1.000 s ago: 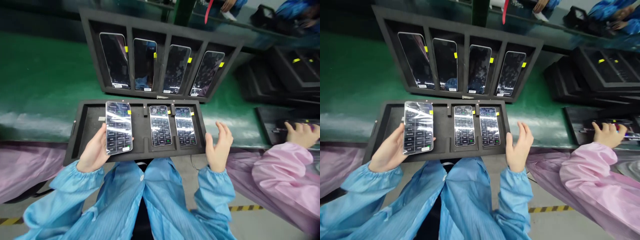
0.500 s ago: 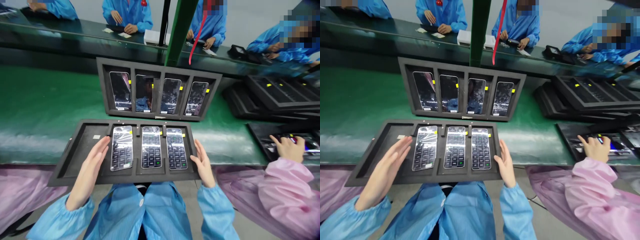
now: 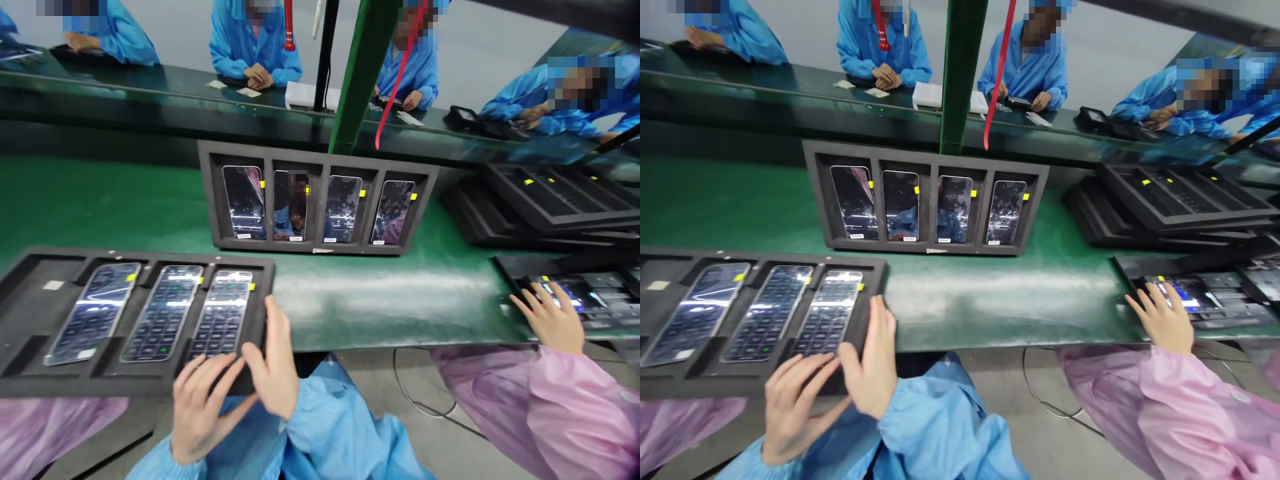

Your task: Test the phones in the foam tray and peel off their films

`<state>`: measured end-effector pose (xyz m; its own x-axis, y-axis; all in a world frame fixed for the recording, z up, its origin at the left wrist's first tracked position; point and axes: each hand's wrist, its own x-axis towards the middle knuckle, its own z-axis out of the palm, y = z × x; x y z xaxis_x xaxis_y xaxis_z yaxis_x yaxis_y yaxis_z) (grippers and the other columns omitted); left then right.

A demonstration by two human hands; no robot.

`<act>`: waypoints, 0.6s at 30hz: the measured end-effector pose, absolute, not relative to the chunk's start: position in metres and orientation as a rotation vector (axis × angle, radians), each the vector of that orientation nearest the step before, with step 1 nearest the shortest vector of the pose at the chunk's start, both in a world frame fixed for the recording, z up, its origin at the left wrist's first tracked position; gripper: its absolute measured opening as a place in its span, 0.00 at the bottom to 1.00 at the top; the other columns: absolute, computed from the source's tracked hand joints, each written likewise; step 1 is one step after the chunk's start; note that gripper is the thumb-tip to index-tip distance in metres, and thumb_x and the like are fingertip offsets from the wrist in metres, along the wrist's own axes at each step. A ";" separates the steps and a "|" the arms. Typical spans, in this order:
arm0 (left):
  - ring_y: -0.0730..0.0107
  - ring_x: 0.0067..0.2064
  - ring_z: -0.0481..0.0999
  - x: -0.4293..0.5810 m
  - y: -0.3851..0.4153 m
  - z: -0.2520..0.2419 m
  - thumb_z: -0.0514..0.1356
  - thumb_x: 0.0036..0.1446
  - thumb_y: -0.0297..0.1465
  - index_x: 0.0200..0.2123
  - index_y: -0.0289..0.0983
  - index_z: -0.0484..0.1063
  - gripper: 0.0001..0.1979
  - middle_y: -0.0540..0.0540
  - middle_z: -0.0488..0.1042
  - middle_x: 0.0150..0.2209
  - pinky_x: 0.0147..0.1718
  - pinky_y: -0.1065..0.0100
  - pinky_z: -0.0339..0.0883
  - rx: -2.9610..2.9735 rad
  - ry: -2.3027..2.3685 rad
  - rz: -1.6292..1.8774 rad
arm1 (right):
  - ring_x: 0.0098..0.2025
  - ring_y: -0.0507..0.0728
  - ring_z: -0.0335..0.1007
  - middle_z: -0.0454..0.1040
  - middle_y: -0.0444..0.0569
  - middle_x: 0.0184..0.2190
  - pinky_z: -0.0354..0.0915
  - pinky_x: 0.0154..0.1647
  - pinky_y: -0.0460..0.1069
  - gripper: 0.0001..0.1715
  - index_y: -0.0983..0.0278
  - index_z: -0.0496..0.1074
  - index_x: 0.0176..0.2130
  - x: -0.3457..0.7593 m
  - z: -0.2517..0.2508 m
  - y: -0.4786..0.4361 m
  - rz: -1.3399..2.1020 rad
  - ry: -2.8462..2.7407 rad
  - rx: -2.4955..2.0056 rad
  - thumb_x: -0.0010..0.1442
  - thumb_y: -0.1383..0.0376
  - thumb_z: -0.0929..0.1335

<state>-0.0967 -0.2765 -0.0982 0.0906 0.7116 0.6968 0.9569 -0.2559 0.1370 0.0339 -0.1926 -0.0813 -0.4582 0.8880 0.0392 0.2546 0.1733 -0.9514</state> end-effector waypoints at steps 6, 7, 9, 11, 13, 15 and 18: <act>0.61 0.42 0.74 -0.142 -0.253 -0.104 0.72 0.43 0.35 0.41 0.38 0.75 0.20 0.41 0.75 0.39 0.56 0.54 0.64 -1.928 -1.527 -0.834 | 0.68 0.59 0.54 0.56 0.56 0.68 0.61 0.67 0.57 0.40 0.64 0.46 0.69 0.032 -0.067 -0.166 1.453 -1.871 -0.771 0.65 0.59 0.64; 0.63 0.41 0.74 -0.144 -0.251 -0.105 0.72 0.41 0.36 0.40 0.40 0.76 0.20 0.44 0.75 0.38 0.56 0.55 0.63 -1.920 -1.495 -0.852 | 0.66 0.58 0.58 0.60 0.54 0.66 0.64 0.64 0.56 0.37 0.61 0.49 0.69 0.042 -0.064 -0.159 1.423 -1.827 -0.776 0.65 0.59 0.63; 0.64 0.38 0.72 -0.144 -0.248 -0.108 0.72 0.40 0.37 0.38 0.42 0.75 0.19 0.47 0.75 0.35 0.55 0.57 0.62 -1.909 -1.448 -0.897 | 0.63 0.58 0.63 0.65 0.52 0.63 0.66 0.61 0.56 0.31 0.58 0.55 0.65 0.069 -0.059 -0.144 1.330 -1.744 -0.837 0.66 0.59 0.63; 0.63 0.37 0.71 -0.141 -0.245 -0.111 0.71 0.39 0.37 0.36 0.42 0.75 0.18 0.46 0.74 0.33 0.53 0.57 0.61 -1.899 -1.446 -0.936 | 0.62 0.58 0.65 0.66 0.50 0.62 0.68 0.59 0.56 0.28 0.55 0.57 0.63 0.104 -0.054 -0.126 1.251 -1.676 -0.942 0.66 0.60 0.63; 0.62 0.37 0.70 -0.136 -0.243 -0.114 0.71 0.38 0.37 0.35 0.42 0.74 0.17 0.45 0.75 0.32 0.51 0.56 0.60 -1.877 -1.477 -0.947 | 0.59 0.59 0.67 0.69 0.52 0.59 0.70 0.56 0.57 0.26 0.55 0.60 0.61 0.141 -0.049 -0.108 1.120 -1.630 -1.063 0.65 0.59 0.63; 0.61 0.37 0.71 -0.130 -0.242 -0.116 0.71 0.38 0.38 0.34 0.42 0.74 0.17 0.46 0.76 0.31 0.47 0.57 0.60 -1.838 -1.533 -0.929 | 0.58 0.61 0.68 0.70 0.54 0.58 0.69 0.56 0.61 0.25 0.55 0.61 0.59 0.176 -0.044 -0.089 0.944 -1.605 -1.217 0.64 0.56 0.64; 0.63 0.36 0.74 -0.125 -0.242 -0.120 0.70 0.40 0.40 0.34 0.43 0.74 0.16 0.49 0.78 0.30 0.44 0.60 0.62 -1.792 -1.627 -0.852 | 0.59 0.66 0.68 0.72 0.57 0.54 0.64 0.59 0.70 0.27 0.53 0.65 0.56 0.215 -0.038 -0.060 0.627 -1.508 -1.362 0.59 0.51 0.67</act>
